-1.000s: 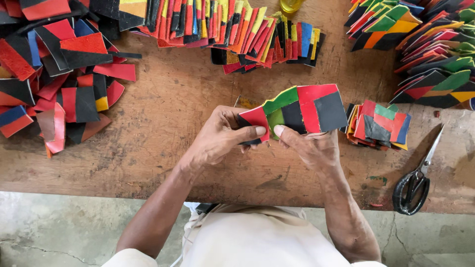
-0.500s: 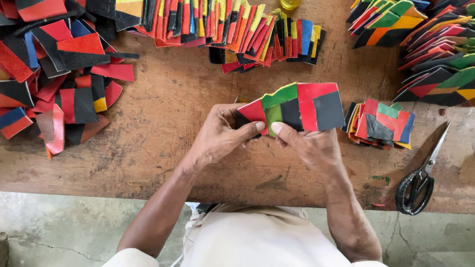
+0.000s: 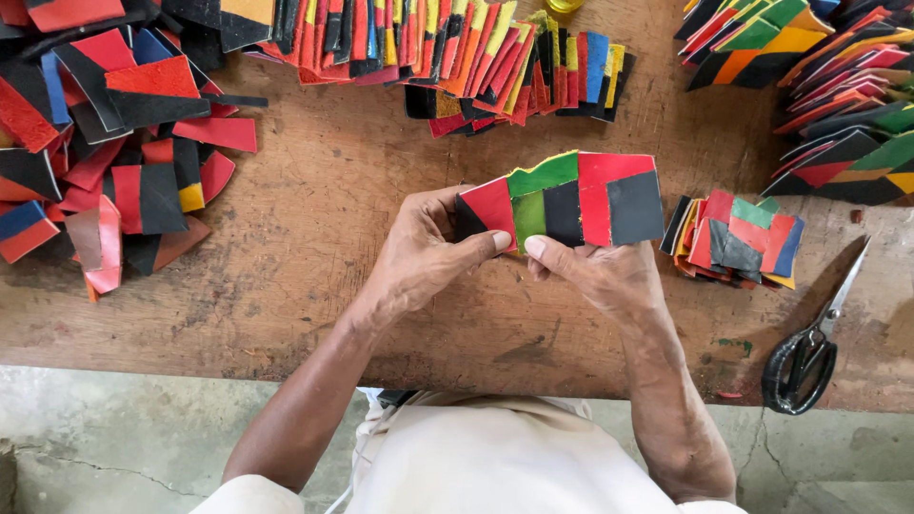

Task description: The person sits at a wooden workbench and assembles small colorful foam pieces into patchwork panels, aligning pieces edge to edge by hand and stacking the finished panels with other completed stacks on the table. Loose foam pieces are picked one at a time from piles around the work area.

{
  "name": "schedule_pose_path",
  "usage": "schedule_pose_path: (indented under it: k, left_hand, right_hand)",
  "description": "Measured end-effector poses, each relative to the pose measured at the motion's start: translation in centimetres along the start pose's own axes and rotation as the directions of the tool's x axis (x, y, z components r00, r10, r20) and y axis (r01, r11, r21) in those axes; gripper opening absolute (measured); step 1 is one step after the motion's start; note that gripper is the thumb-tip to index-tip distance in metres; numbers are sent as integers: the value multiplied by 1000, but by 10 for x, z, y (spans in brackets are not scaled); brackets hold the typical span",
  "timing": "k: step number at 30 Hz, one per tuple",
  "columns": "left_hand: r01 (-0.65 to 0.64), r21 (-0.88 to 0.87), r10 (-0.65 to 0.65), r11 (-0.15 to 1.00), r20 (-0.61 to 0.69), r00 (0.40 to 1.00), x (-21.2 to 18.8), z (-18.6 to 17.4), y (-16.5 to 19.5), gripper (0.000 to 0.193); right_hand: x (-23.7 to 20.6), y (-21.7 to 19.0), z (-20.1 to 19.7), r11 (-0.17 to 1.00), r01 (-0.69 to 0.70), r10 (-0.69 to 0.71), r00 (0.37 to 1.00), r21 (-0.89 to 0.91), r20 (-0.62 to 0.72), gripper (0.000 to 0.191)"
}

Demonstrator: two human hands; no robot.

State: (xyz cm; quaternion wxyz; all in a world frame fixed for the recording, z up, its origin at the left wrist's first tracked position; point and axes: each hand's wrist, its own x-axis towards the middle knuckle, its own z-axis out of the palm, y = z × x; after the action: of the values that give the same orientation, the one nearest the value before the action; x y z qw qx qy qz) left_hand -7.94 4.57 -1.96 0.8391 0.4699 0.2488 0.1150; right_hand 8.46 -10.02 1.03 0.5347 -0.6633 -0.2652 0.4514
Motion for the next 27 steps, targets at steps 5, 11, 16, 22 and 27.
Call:
schedule_pose_path:
  k: [5, 11, 16, 22, 27]
  left_hand:
    - [-24, 26, 24, 999, -11, 1000, 1, 0, -1, 28]
    - [-24, 93, 32, 995, -84, 996, 1, 2, -5, 24]
    - [-64, 26, 67, 998, -122, 990, 0, 19, 4, 24]
    - [-129, 132, 143, 983, -105, 984, -8, 49, 22, 19]
    - [-46, 632, 162, 774, -126, 979, 4, 66, 34, 17]
  right_hand:
    - [0, 0, 4, 1000, -9, 9, 1000, 11, -4, 20]
    - [-4, 12, 18, 982, -66, 37, 986, -177, -163, 14]
    - [-3, 11, 10, 991, -19, 31, 996, 130, -89, 19]
    - [-18, -2, 4, 998, 53, -52, 997, 24, -63, 20]
    - [-38, -14, -27, 988, 153, -154, 988, -24, -24, 35]
